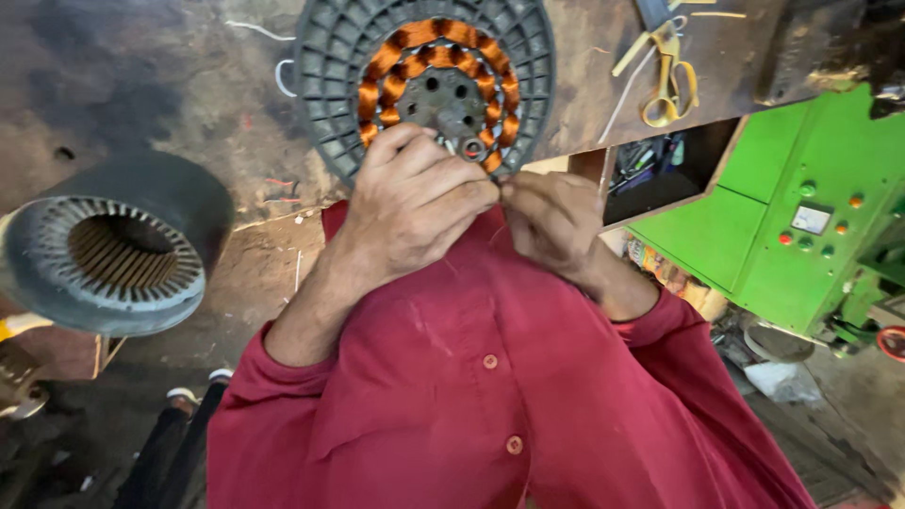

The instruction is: The person works on a motor stator, using a wooden stick to push and arrange copper wires within the slots. They use scissors to trim excess wire and continue adjusting the winding with the stick.

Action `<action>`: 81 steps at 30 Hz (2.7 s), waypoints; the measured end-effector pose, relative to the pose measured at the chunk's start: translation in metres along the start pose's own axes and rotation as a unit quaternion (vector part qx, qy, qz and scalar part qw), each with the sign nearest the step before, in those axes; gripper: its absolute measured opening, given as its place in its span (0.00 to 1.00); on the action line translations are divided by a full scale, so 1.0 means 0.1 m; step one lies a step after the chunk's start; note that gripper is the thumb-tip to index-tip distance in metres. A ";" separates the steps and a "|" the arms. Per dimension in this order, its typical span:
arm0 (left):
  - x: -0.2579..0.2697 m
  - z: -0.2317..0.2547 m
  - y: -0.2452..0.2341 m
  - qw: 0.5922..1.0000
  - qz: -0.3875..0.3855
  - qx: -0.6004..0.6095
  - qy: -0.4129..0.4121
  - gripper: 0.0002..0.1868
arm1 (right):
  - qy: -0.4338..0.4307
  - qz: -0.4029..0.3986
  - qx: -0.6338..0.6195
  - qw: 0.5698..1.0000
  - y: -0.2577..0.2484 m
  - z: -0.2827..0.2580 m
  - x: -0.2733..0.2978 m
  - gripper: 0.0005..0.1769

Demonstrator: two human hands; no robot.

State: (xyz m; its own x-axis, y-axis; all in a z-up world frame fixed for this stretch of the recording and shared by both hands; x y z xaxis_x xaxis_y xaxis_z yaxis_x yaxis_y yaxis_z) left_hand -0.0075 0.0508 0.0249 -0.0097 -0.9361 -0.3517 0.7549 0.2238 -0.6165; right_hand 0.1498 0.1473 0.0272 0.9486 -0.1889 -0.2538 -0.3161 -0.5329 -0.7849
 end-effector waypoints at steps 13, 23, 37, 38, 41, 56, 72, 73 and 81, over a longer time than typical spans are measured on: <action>-0.02 0.00 -0.02 1.000 0.006 0.003 0.000 0.07 | 0.399 -0.034 -0.523 0.752 0.40 0.31 0.49 0.06; -0.01 -0.01 -0.01 1.000 0.002 -0.007 0.010 0.05 | -0.092 -0.017 0.050 0.994 -0.12 0.01 -0.08 0.15; 0.01 0.00 -0.03 1.000 0.009 -0.009 0.015 0.08 | 0.404 0.007 -0.619 0.673 0.37 0.26 0.36 0.17; 0.01 0.00 -0.03 1.000 0.008 -0.009 0.015 0.08 | 0.316 0.006 -0.440 0.841 0.18 0.25 0.24 0.16; 0.00 -0.01 -0.03 1.000 0.007 -0.013 0.014 0.09 | 0.046 -0.018 0.024 0.999 -0.06 -0.06 0.00 0.18; 0.02 -0.02 -0.02 1.000 0.007 -0.007 0.012 0.08 | 0.358 -0.049 -0.490 0.793 0.23 0.30 0.35 0.10; 0.03 -0.02 -0.01 1.000 0.012 -0.008 0.013 0.08 | 0.347 -0.016 -0.444 0.826 0.23 0.26 0.33 0.10; 0.03 -0.02 -0.01 1.000 0.012 -0.007 0.012 0.07 | 0.301 -0.003 -0.356 0.884 0.15 0.25 0.26 0.09; 0.02 -0.01 0.00 1.000 0.013 -0.014 0.016 0.06 | 0.318 -0.049 -0.268 0.908 0.11 0.16 0.19 0.07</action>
State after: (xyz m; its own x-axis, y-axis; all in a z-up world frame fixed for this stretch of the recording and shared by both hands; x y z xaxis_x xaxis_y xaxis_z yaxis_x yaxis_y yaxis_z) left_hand -0.0087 0.0491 0.0234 -0.0110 -0.9210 -0.3893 0.7361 0.2561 -0.6265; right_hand 0.1646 0.1509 0.0045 0.8272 -0.4658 0.3142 -0.3525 -0.8657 -0.3556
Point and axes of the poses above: each hand's wrist, its own x-axis away from the middle knuckle, its own y-axis out of the palm, z = x × y, the point moved 6 cm from there along -x, towards the middle knuckle, and after that the axes turned 10 degrees about -z, right-handed, at the moved point
